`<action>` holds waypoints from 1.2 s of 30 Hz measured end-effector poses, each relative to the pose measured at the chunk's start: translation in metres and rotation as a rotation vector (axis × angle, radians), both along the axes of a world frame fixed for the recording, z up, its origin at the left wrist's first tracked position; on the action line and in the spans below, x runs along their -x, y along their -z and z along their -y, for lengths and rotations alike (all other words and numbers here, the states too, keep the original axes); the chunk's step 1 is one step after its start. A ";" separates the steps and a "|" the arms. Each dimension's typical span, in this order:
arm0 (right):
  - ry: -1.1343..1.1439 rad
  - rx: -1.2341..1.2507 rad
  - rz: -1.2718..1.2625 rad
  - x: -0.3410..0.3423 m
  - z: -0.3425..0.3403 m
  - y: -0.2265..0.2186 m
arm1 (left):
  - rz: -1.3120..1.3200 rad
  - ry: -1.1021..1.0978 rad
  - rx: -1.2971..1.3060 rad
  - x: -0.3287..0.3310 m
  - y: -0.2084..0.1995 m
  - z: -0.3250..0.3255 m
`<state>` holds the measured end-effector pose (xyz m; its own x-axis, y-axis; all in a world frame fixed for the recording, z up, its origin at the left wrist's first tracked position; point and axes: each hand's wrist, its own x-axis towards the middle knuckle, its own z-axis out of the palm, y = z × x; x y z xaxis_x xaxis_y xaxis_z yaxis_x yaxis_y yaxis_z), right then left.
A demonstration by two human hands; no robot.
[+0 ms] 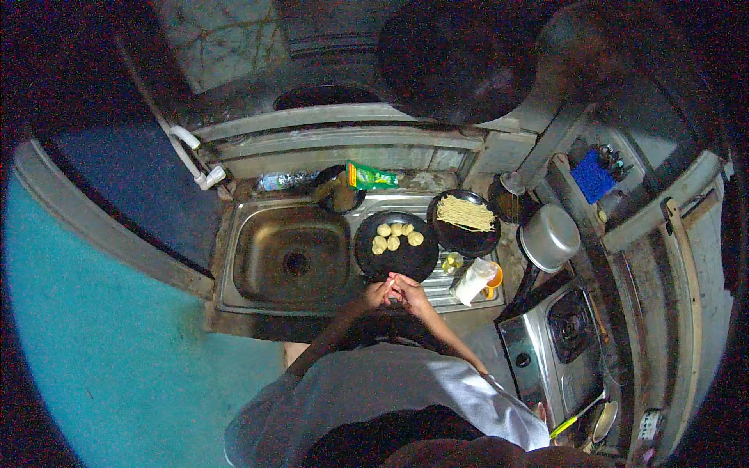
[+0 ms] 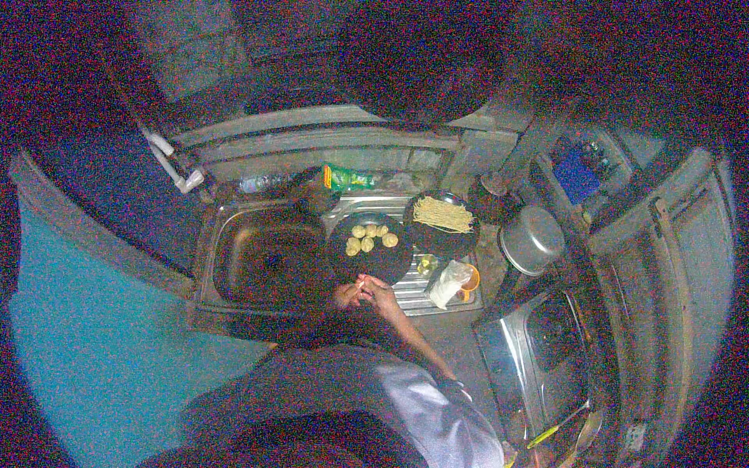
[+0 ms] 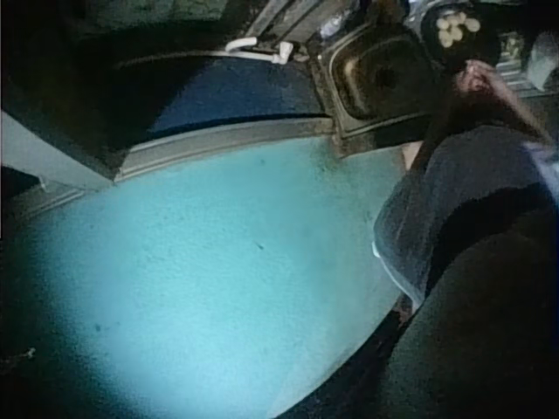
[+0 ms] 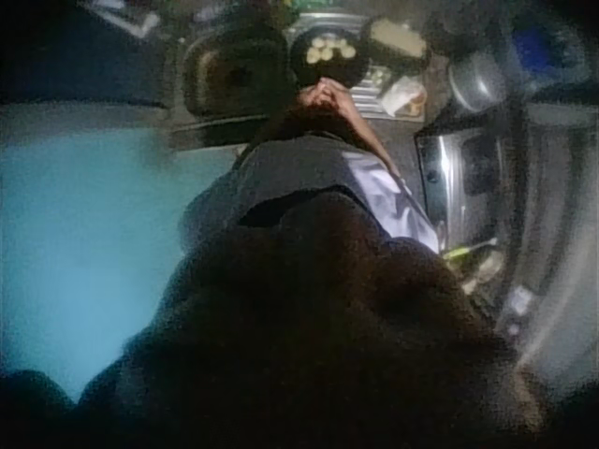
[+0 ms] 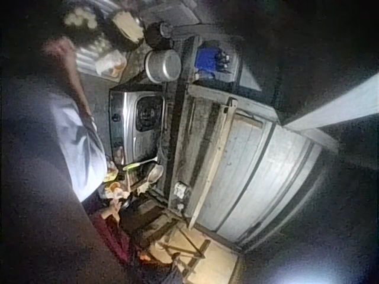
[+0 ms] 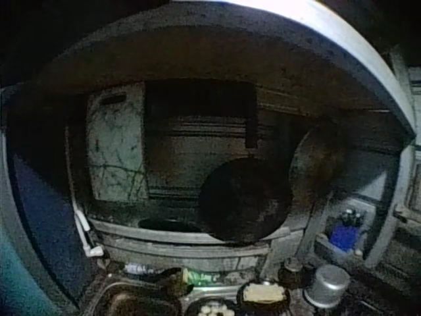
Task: The person assembles small food items by hand, placing a thin noodle-like strand onto each round dough piece on a black plate. The person repeatedly picks up strands from a nearby plate and places them on the dough pieces, one at a time.
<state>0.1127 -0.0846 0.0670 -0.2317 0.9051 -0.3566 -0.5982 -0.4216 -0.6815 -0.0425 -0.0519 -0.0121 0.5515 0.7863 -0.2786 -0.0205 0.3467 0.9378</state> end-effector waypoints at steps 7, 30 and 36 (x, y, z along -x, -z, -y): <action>0.051 0.029 0.128 -0.008 0.000 0.014 | -0.166 0.031 -0.507 -0.005 -0.012 0.005; 0.030 0.083 0.100 -0.013 0.008 -0.008 | -0.079 -0.107 -0.263 -0.011 -0.042 0.012; 0.073 0.138 0.119 -0.013 0.014 -0.006 | -0.247 -0.069 -0.464 -0.005 -0.066 0.019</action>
